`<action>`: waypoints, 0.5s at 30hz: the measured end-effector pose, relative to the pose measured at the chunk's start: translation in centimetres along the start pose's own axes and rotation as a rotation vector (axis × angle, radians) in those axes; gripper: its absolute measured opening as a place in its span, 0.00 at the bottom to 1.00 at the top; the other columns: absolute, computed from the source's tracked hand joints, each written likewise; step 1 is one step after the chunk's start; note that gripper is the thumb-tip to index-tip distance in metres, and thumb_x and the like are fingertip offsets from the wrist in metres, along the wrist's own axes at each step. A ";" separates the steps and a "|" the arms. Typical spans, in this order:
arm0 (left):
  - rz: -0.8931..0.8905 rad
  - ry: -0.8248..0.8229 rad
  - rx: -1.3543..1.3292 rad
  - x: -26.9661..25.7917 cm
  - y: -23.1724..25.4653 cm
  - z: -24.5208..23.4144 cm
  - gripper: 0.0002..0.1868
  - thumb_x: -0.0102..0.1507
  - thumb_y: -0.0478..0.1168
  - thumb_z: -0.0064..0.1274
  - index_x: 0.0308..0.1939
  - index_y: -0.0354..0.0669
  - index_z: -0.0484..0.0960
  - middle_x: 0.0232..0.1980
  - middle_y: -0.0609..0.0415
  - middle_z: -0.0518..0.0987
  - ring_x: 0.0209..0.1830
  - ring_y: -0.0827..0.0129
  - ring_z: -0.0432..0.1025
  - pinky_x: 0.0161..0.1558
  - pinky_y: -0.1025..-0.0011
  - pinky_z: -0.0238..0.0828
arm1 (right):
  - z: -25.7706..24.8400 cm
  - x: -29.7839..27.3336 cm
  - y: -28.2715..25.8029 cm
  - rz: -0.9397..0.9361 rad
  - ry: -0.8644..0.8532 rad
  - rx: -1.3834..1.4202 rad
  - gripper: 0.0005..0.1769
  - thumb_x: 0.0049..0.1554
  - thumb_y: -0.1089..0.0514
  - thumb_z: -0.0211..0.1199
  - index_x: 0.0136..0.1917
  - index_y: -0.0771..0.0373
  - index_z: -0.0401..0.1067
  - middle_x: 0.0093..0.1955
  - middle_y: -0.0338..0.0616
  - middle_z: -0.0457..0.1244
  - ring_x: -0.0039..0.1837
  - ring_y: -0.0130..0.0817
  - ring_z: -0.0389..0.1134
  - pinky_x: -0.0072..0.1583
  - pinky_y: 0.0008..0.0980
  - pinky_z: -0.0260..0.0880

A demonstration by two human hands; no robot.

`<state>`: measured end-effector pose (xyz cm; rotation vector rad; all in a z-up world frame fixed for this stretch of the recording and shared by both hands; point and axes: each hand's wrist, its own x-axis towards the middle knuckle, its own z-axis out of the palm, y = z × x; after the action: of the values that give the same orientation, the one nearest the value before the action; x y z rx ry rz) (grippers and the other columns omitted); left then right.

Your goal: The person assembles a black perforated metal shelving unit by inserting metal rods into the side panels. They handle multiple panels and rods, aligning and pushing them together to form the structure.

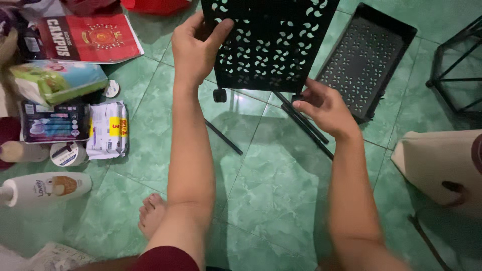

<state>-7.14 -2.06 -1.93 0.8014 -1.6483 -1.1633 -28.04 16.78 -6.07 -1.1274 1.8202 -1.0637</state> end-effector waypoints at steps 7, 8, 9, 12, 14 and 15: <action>0.001 -0.023 -0.064 0.3 0.2 0.1 0.12 0.57 0.43 0.57 0.37 0.38 0.79 0.29 0.62 0.77 0.28 0.82 0.67 0.32 0.81 0.62 | 0.1 -0.6 -0.6 0.009 -0.014 0.187 0.37 0.46 0.64 0.63 0.67 0.70 0.54 0.46 0.42 0.60 0.49 0.28 0.63 0.50 0.27 0.66; 0.005 -0.021 -0.043 0.3 0.2 0.1 0.12 0.57 0.43 0.57 0.36 0.38 0.79 0.29 0.62 0.77 0.28 0.83 0.67 0.31 0.82 0.62 | 0.3 -0.7 -0.7 0.010 -0.009 0.210 0.38 0.44 0.65 0.63 0.67 0.69 0.53 0.48 0.41 0.61 0.51 0.28 0.63 0.51 0.27 0.67; 0.011 -0.019 -0.024 0.4 0.2 0.2 0.12 0.57 0.44 0.57 0.36 0.38 0.79 0.29 0.63 0.77 0.28 0.83 0.67 0.31 0.82 0.62 | 0.3 -0.8 -0.8 0.011 -0.001 0.233 0.39 0.43 0.67 0.63 0.66 0.69 0.53 0.50 0.41 0.61 0.53 0.29 0.63 0.52 0.27 0.67; 0.014 -0.018 -0.009 0.4 0.3 0.6 0.13 0.57 0.44 0.58 0.36 0.38 0.79 0.27 0.63 0.75 0.27 0.83 0.65 0.30 0.82 0.60 | 0.0 -0.8 -1.0 -0.164 -0.132 0.404 0.41 0.45 0.70 0.61 0.70 0.70 0.49 0.57 0.43 0.58 0.56 0.32 0.61 0.56 0.30 0.64; 0.008 -0.023 -0.035 0.5 0.5 0.8 0.13 0.57 0.45 0.57 0.36 0.38 0.79 0.27 0.63 0.74 0.26 0.84 0.64 0.29 0.82 0.59 | -0.2 -0.8 -1.1 -0.080 -0.120 0.388 0.42 0.44 0.71 0.60 0.70 0.67 0.49 0.55 0.47 0.60 0.55 0.33 0.62 0.54 0.31 0.64; 0.000 -0.027 -0.058 0.6 0.6 0.7 0.13 0.57 0.45 0.57 0.36 0.38 0.79 0.27 0.64 0.75 0.26 0.84 0.65 0.29 0.82 0.59 | -0.3 -0.8 -1.2 -0.038 -0.114 0.381 0.42 0.44 0.71 0.59 0.70 0.66 0.49 0.54 0.49 0.60 0.55 0.33 0.63 0.53 0.31 0.64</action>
<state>-8.03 -2.13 -1.31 0.7525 -1.6293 -1.2212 -27.62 17.31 -4.73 -0.9719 1.4349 -1.2759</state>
